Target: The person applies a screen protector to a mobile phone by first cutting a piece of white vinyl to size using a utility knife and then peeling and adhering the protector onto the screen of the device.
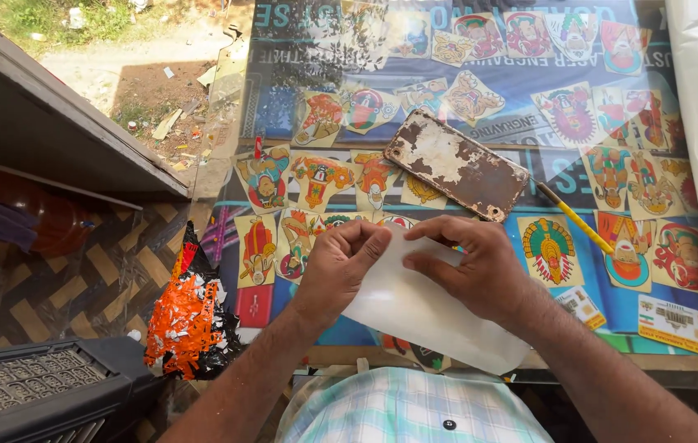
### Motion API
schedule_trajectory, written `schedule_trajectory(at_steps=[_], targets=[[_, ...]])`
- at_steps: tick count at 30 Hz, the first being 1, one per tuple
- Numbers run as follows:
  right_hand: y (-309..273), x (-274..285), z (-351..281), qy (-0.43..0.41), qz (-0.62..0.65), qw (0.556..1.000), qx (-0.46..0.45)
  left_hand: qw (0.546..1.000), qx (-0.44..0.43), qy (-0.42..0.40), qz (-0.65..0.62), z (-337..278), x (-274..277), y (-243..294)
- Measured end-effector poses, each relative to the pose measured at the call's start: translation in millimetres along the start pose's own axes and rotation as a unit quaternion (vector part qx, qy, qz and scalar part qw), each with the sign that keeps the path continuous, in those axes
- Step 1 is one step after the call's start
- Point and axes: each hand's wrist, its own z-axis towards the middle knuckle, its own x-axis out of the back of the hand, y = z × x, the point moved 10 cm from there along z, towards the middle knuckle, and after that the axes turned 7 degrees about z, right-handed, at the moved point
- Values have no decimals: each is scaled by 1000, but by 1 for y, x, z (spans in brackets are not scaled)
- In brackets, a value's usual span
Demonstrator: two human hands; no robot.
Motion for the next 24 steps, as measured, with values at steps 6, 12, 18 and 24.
schedule_trajectory(at_steps=[6,12,18,24], targets=[[-4,1,-1,2,-18,999,41,997,12,-8,-82,1,2,-8],[-13,-2,1,29,-45,994,91,993,39,-30,-108,4,-6,-11],[-15,-10,1,5,-54,989,135,994,51,-26,-94,7,-3,-13],[-2,-12,3,7,-33,991,127,997,31,-41,-59,8,5,-17]])
